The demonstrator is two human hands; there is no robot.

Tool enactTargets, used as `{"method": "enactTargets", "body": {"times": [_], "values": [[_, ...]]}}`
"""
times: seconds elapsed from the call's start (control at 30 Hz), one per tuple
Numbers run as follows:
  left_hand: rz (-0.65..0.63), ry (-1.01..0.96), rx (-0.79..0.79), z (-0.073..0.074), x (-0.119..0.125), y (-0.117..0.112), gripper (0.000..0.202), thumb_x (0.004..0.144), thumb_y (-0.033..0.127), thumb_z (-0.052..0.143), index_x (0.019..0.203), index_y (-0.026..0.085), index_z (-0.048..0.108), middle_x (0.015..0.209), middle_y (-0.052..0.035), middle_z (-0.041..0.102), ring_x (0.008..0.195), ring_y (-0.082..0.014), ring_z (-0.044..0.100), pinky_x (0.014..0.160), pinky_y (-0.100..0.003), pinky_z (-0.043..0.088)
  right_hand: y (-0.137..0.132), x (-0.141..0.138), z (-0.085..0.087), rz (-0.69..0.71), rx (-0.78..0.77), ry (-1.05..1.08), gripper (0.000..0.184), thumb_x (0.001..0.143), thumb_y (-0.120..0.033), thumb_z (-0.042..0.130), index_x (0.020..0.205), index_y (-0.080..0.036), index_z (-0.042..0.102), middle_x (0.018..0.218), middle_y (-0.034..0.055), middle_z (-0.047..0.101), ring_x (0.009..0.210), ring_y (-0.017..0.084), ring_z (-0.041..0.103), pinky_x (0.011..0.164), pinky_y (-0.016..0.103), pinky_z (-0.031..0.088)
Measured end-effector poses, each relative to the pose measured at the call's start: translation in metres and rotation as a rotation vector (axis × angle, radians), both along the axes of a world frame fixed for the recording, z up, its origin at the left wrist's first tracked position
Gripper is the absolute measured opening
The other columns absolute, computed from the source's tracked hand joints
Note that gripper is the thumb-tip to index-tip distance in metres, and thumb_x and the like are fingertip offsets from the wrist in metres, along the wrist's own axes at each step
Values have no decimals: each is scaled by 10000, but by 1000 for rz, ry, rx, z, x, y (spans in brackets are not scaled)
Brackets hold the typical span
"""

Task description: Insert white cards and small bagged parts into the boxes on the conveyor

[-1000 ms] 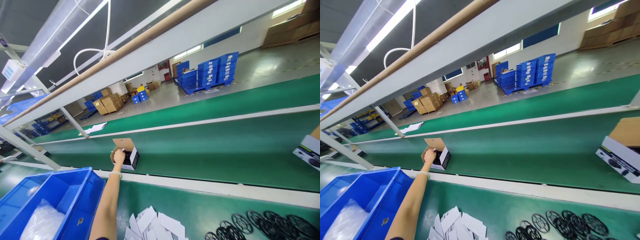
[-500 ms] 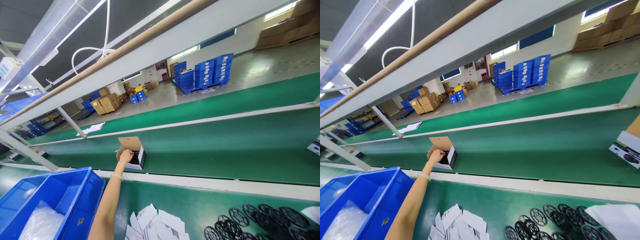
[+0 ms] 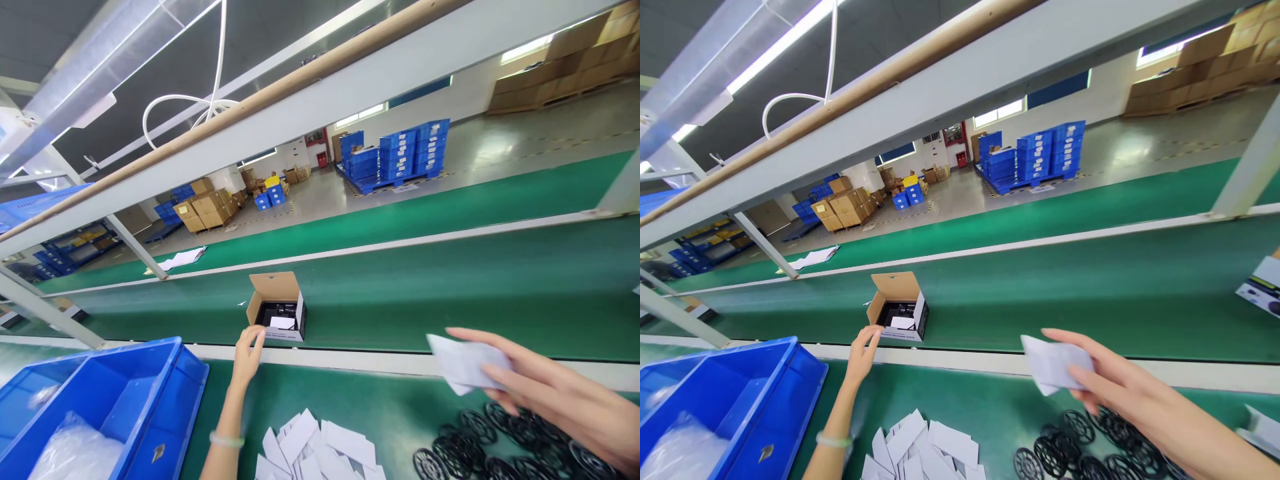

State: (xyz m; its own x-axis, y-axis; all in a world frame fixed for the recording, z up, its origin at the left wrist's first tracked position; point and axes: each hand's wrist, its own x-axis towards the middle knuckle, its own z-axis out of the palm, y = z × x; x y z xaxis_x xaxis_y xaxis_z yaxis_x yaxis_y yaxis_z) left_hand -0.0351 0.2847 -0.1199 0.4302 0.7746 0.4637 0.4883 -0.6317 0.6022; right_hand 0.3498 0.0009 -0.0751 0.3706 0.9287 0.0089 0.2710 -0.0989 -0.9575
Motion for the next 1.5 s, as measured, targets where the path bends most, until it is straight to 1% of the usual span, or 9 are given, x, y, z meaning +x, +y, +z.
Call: {"method": "enactTargets", "body": {"times": [0.13, 0.23, 0.4, 0.6, 0.8, 0.97, 1.2, 1.37, 1.5], "values": [[40, -65, -125, -29, -29, -35, 400, 919, 472, 450, 843, 159, 686, 897, -104, 696, 885, -265, 635, 808, -373, 497, 90, -47, 35, 335, 45, 143, 467, 793, -604, 606, 1073, -241, 518, 827, 66, 630, 729, 248, 572, 658, 373, 465], [41, -93, -255, -44, -36, -44, 401, 891, 506, 487, 803, 169, 687, 852, -81, 699, 847, -259, 634, 782, -352, 492, 172, -91, 41, 446, 210, 16, 244, 834, -359, 590, 992, -198, 495, 902, 60, 652, 815, 225, 607, 699, 329, 482], [44, -96, -328, -53, -33, -38, 426, 861, 548, 493, 797, 177, 691, 839, -79, 701, 821, -259, 626, 757, -345, 481, 280, -150, 21, 297, 86, -456, 185, 872, -114, 586, 1033, -202, 567, 1068, 55, 646, 1000, 218, 589, 874, 341, 455], [48, -97, -373, -53, -34, -33, 426, 845, 559, 494, 804, 184, 690, 853, -81, 704, 833, -264, 628, 759, -349, 477, 325, -169, -14, 302, -168, -628, 122, 950, -264, 592, 975, -148, 621, 953, 51, 638, 855, 205, 619, 788, 382, 522], [42, -91, -370, -52, -32, -33, 422, 822, 571, 515, 811, 189, 694, 881, -95, 704, 834, -269, 631, 766, -363, 481, 314, -168, -37, 329, -233, -865, 189, 945, -301, 605, 1031, -133, 621, 1111, 102, 592, 980, 240, 584, 855, 416, 496], [26, -69, -354, -56, -34, -31, 440, 813, 589, 515, 821, 189, 699, 900, -103, 703, 862, -278, 627, 797, -381, 482, 291, -149, -24, 427, -168, -993, 52, 899, -152, 627, 886, -118, 664, 963, 93, 645, 955, 245, 594, 843, 385, 476], [8, -87, -310, -41, -25, -42, 395, 821, 545, 548, 839, 182, 701, 891, -107, 697, 835, -280, 628, 787, -396, 506, 168, -117, -4, 468, 28, -947, 204, 927, -119, 508, 952, -185, 699, 980, 60, 667, 914, 216, 607, 791, 275, 443], [-391, 151, -270, -2, 27, -98, 261, 824, 295, 608, 1068, 223, 668, 1092, -99, 646, 1044, -282, 563, 949, -435, 440, 63, -100, -23, 551, -29, -822, 125, 875, -147, 578, 910, -200, 686, 903, 51, 675, 857, 246, 616, 766, 322, 461], [-691, 610, -263, 12, 69, -140, 495, 751, 108, 583, 1234, 215, 569, 1144, -95, 598, 1062, -286, 517, 945, -438, 422, 43, -79, -16, 404, -63, -933, 126, 891, -142, 553, 911, -174, 673, 897, 79, 662, 861, 254, 594, 781, 336, 452]]}}
